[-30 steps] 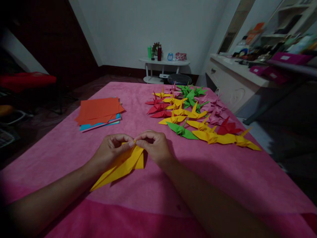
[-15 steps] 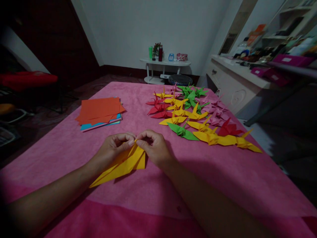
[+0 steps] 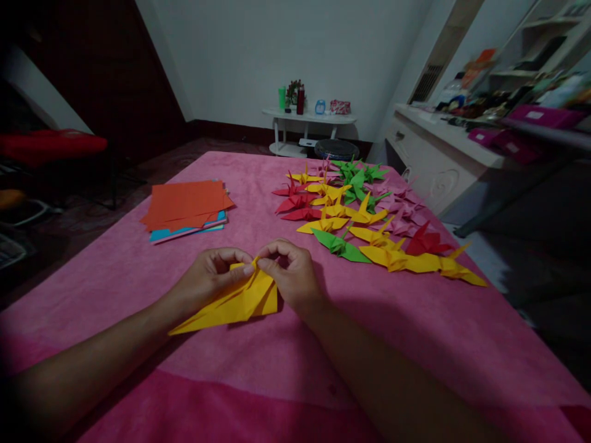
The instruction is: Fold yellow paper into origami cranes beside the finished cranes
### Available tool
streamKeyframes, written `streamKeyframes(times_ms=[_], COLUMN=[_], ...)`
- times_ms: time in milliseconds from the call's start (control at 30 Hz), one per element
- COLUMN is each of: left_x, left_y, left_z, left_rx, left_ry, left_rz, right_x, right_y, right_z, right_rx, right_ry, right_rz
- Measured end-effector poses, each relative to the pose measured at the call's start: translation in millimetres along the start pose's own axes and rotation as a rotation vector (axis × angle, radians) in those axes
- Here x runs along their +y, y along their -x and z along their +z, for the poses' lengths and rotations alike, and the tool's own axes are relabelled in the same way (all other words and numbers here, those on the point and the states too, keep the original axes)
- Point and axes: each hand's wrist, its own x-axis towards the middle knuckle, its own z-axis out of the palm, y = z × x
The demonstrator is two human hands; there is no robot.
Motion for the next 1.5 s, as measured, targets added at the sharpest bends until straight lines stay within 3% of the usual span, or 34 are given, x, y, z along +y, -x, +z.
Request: streamKeyframes(times_ms=[300, 433, 667, 967, 1133, 1500], left_x=[-3.5, -3.7, 0.6, 1.4, 3.2, 0.3], left_y=[-1.9, 0.6, 5.3, 5.0, 4.6, 3.4], left_z=[-4.3, -4.8, -2.5, -4.8, -5.7, -7.7], left_rx=[0.126, 0.148, 0.196, 0.180, 0.154, 0.095], left_ry=[-0.200, -0.341, -0.691, -0.714, -0.719, -0.656], left_rz=[0.125, 0.222, 0.510, 0.642, 0.635, 0.623], right_x=[2.5, 0.8, -0.1, -1.9, -3.4, 1.3], right_y=[0.9, 2.9, 4.4, 4.4, 1.5, 1.2], right_z=[2.2, 3.9, 3.1, -0.6, -4.3, -3.7], right_rx=[0.034, 0.055, 0.037, -0.032, -0.082, 0.028], right_ry=[-0.027, 0.071, 0.212, 0.211, 0.203, 0.241], right_rz=[0.076, 0.001, -0.099, -0.180, -0.213, -0.149])
